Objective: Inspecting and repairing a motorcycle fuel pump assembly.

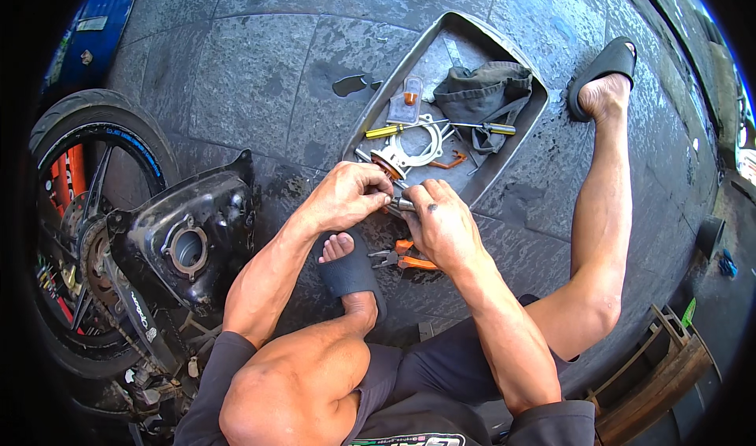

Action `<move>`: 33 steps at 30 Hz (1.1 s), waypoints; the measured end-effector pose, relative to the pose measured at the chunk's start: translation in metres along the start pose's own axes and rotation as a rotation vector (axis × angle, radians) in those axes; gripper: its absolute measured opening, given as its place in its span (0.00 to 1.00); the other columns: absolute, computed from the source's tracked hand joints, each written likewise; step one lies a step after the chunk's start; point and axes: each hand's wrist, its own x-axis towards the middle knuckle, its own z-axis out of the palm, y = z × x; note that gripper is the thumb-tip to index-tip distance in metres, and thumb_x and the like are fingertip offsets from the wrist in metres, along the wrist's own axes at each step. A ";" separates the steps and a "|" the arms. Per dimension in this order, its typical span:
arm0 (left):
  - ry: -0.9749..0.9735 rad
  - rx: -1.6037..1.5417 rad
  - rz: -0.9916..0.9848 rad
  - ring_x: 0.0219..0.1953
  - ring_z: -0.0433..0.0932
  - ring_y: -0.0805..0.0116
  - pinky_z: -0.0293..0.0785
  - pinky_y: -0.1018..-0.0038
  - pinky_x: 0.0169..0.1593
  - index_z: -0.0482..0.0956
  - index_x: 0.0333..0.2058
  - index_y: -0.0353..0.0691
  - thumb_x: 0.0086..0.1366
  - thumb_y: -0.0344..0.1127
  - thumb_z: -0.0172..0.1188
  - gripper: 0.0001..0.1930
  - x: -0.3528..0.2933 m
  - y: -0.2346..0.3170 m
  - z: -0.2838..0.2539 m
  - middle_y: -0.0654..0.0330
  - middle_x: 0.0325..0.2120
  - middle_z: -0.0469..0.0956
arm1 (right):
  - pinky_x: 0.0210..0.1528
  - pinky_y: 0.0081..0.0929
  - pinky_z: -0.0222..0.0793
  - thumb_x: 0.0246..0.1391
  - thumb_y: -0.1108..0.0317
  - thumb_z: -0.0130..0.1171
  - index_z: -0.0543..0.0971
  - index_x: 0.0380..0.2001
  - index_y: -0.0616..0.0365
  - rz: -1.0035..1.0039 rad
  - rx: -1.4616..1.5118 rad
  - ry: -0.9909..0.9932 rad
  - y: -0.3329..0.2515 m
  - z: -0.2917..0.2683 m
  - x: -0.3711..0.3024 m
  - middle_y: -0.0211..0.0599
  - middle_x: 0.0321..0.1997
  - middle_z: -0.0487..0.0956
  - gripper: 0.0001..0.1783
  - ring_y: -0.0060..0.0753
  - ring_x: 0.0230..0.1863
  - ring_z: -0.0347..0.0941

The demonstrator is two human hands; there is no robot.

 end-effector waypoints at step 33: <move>0.830 0.446 -0.400 0.59 0.67 0.44 0.63 0.51 0.62 0.73 0.55 0.33 0.53 0.37 0.72 0.31 -0.105 -0.097 0.053 0.46 0.53 0.71 | 0.56 0.45 0.67 0.52 0.74 0.65 0.77 0.51 0.59 0.179 -0.071 0.017 0.040 0.050 0.001 0.48 0.48 0.80 0.21 0.54 0.52 0.72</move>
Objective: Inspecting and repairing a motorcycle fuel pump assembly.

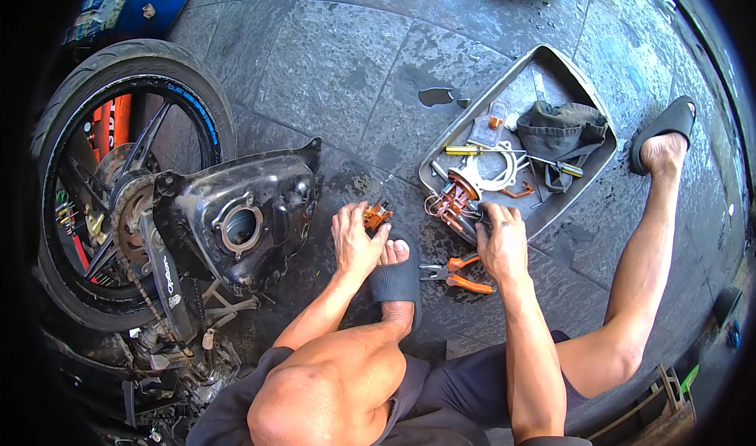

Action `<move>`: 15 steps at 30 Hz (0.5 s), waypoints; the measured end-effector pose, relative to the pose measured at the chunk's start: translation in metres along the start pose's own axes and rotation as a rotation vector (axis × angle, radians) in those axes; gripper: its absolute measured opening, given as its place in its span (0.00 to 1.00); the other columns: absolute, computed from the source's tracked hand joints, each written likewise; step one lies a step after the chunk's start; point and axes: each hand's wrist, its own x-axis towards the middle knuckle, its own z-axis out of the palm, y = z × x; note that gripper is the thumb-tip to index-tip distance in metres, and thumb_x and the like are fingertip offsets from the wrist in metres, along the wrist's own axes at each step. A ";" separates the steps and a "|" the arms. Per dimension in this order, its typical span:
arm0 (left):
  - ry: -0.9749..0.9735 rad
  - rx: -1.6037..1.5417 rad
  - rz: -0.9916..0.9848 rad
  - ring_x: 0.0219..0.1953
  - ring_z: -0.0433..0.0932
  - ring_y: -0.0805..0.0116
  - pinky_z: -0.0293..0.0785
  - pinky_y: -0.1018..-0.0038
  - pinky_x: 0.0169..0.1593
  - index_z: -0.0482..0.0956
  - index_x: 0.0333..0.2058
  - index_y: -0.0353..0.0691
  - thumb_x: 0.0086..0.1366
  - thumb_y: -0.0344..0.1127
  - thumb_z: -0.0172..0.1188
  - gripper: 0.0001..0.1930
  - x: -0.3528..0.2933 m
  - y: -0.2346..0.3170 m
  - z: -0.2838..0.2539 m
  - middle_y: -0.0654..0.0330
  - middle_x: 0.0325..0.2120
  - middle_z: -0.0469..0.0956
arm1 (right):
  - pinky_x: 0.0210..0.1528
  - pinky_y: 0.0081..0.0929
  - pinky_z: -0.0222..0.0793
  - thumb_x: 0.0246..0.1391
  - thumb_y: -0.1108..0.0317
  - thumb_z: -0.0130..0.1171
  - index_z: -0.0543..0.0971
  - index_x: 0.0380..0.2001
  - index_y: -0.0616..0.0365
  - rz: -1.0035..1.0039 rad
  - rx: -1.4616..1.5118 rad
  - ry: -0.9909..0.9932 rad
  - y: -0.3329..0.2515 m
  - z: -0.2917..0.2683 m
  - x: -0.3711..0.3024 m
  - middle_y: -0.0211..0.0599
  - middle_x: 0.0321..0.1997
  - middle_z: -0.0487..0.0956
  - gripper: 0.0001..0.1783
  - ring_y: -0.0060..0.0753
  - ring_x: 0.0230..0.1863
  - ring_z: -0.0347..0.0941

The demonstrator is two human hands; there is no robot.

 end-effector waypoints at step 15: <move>-0.634 -1.957 -0.304 0.36 0.77 0.64 0.79 0.73 0.31 0.71 0.53 0.40 0.62 0.36 0.61 0.21 0.023 0.033 -0.053 0.54 0.43 0.72 | 0.43 0.40 0.76 0.55 0.74 0.62 0.79 0.44 0.63 0.088 0.354 0.094 -0.056 -0.025 -0.024 0.49 0.38 0.80 0.13 0.50 0.39 0.80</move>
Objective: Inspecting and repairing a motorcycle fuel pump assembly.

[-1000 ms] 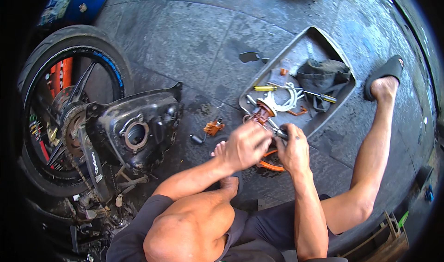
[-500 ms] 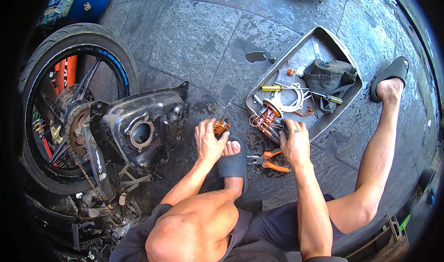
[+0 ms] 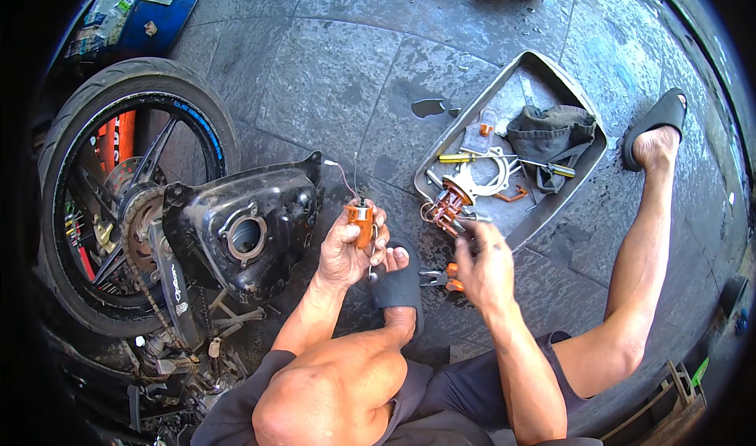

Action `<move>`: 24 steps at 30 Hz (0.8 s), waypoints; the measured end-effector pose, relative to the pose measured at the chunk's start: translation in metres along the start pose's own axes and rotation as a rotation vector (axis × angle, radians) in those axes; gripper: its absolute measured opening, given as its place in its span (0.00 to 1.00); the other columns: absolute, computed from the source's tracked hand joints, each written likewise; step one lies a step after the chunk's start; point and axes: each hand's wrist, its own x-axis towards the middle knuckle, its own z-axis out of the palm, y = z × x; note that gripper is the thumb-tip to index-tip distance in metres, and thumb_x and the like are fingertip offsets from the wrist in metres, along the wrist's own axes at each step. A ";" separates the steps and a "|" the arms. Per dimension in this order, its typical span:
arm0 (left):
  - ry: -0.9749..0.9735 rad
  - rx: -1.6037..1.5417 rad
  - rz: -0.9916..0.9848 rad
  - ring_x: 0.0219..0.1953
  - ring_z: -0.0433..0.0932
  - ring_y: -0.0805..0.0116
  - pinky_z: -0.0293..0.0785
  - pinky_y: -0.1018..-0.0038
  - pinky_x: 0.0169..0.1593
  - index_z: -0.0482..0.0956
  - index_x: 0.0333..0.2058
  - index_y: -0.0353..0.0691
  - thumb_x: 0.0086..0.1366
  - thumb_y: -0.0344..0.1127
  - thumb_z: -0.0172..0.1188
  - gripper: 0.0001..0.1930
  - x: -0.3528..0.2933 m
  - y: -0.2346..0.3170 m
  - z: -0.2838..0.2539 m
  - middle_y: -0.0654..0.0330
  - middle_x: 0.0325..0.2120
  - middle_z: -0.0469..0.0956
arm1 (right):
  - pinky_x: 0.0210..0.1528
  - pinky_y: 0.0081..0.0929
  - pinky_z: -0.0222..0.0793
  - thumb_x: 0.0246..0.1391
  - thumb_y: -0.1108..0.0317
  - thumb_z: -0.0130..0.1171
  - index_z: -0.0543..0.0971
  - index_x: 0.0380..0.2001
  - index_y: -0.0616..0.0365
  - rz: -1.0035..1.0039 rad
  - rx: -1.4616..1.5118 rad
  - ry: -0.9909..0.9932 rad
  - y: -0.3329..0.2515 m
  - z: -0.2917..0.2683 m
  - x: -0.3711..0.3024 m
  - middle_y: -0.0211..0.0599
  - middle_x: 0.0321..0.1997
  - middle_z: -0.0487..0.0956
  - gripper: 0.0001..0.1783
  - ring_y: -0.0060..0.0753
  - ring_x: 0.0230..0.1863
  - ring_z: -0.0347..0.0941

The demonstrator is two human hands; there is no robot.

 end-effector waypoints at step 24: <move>0.369 -0.123 -0.172 0.37 0.83 0.56 0.84 0.54 0.46 0.77 0.43 0.41 0.71 0.53 0.53 0.20 0.020 -0.013 0.050 0.59 0.29 0.78 | 0.44 0.32 0.77 0.58 0.71 0.66 0.76 0.54 0.63 0.178 0.562 -0.333 -0.048 0.029 -0.030 0.37 0.42 0.80 0.21 0.28 0.39 0.79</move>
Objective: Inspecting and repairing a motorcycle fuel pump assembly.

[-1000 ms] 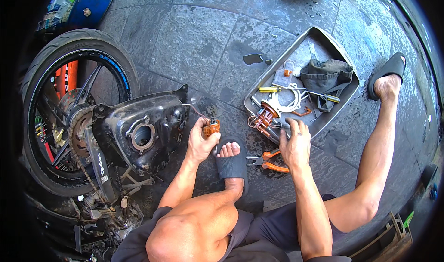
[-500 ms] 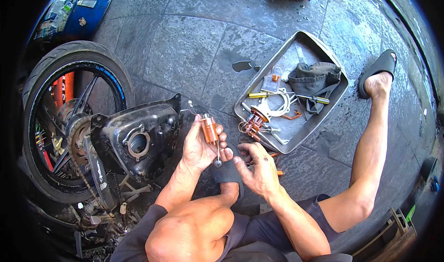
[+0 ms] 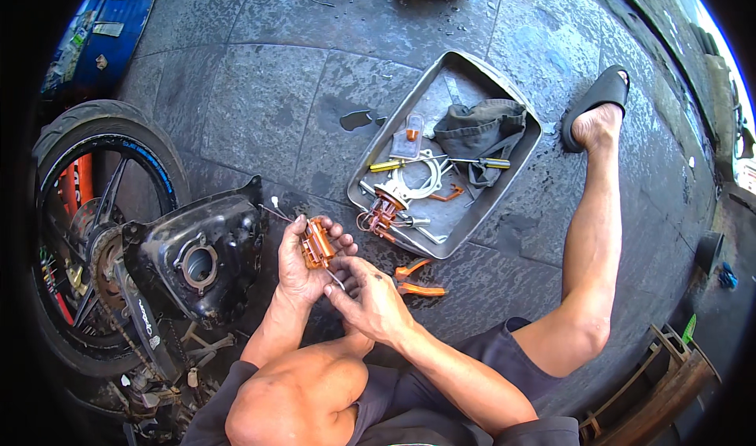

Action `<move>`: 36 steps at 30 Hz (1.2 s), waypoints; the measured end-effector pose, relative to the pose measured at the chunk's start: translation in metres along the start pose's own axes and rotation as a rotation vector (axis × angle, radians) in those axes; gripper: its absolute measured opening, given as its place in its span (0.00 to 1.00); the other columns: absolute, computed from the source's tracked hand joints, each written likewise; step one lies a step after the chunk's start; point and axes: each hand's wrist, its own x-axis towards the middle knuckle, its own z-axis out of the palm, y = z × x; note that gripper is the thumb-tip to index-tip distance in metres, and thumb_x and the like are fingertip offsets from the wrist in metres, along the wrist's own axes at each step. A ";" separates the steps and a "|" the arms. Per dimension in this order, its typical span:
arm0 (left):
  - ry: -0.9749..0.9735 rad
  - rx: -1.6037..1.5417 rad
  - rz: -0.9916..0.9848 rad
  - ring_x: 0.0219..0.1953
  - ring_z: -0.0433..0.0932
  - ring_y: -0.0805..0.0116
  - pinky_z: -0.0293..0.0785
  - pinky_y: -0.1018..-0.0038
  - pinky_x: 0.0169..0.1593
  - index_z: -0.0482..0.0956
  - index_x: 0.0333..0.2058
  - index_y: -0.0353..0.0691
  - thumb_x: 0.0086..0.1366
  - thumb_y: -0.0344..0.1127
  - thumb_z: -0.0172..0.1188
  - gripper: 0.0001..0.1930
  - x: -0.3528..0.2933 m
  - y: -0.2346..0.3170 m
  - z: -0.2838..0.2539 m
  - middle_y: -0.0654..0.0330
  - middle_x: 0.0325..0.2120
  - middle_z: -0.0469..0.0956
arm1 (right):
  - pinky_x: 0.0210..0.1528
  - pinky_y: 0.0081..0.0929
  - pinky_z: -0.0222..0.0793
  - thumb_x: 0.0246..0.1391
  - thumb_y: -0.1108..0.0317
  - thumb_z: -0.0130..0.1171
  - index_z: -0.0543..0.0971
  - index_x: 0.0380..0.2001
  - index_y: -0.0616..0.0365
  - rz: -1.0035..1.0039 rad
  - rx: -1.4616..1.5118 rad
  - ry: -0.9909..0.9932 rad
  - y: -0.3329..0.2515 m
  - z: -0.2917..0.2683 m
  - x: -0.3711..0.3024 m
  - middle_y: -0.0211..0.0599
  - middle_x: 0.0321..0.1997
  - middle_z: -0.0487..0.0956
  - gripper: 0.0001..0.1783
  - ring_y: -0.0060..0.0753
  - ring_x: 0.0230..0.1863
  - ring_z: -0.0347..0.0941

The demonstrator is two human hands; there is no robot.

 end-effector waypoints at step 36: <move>-0.058 0.285 0.236 0.29 0.85 0.66 0.85 0.72 0.29 0.75 0.49 0.39 0.76 0.49 0.48 0.19 -0.025 0.017 0.000 0.55 0.32 0.82 | 0.53 0.47 0.68 0.46 0.80 0.55 0.74 0.45 0.63 -0.289 -1.489 0.446 0.024 -0.200 0.094 0.51 0.47 0.73 0.19 0.55 0.52 0.70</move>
